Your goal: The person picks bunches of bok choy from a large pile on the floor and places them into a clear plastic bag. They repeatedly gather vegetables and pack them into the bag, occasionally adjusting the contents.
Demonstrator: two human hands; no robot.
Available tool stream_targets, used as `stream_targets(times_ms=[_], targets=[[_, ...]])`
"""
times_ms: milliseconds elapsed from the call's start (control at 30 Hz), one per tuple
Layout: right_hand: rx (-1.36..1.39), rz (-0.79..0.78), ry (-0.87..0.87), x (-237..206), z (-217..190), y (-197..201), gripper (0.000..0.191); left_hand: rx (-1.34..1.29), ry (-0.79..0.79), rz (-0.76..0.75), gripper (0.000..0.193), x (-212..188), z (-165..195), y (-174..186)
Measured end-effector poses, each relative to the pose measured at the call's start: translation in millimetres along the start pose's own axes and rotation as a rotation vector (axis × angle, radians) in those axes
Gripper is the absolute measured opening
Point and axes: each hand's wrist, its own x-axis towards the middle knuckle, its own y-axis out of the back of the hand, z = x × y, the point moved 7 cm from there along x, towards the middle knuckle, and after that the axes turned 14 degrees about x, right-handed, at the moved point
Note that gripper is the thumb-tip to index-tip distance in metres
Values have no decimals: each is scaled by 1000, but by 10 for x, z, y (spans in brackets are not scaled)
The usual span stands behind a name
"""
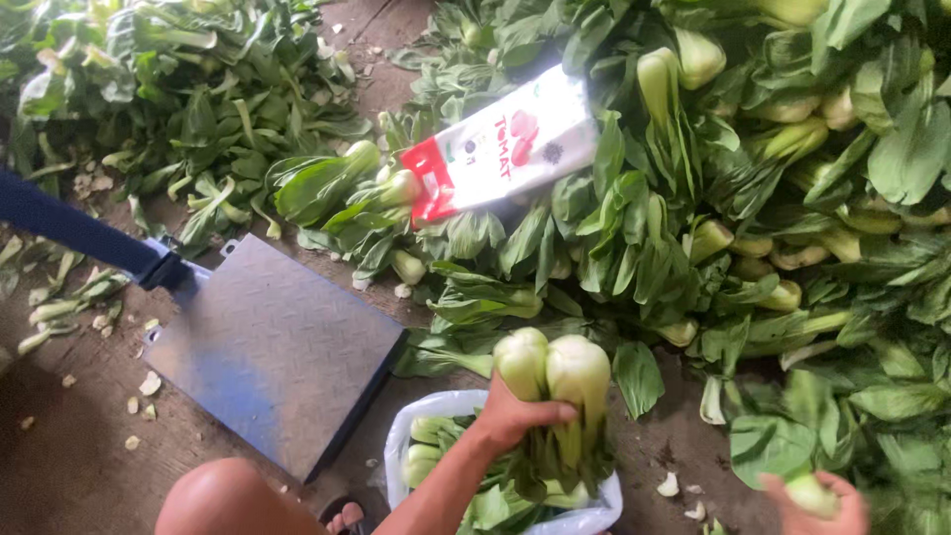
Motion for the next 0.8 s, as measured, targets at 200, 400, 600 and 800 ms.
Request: stream_targets(times_ms=[200, 400, 600, 800], targets=[[355, -244, 198, -142, -1129, 29, 63, 185, -29, 172, 86, -46, -59, 434], [-199, -352, 851, -912, -2746, -496, 62, 446, -162, 318, 84, -277, 84, 644], [-28, -580, 955, -1435, -3832, -1349, 72, 992, -504, 399, 71, -594, 588, 411], [754, -861, 489, -2244, -3601, -2288, 74, 123, -9, 331, 69, -814, -197, 326]])
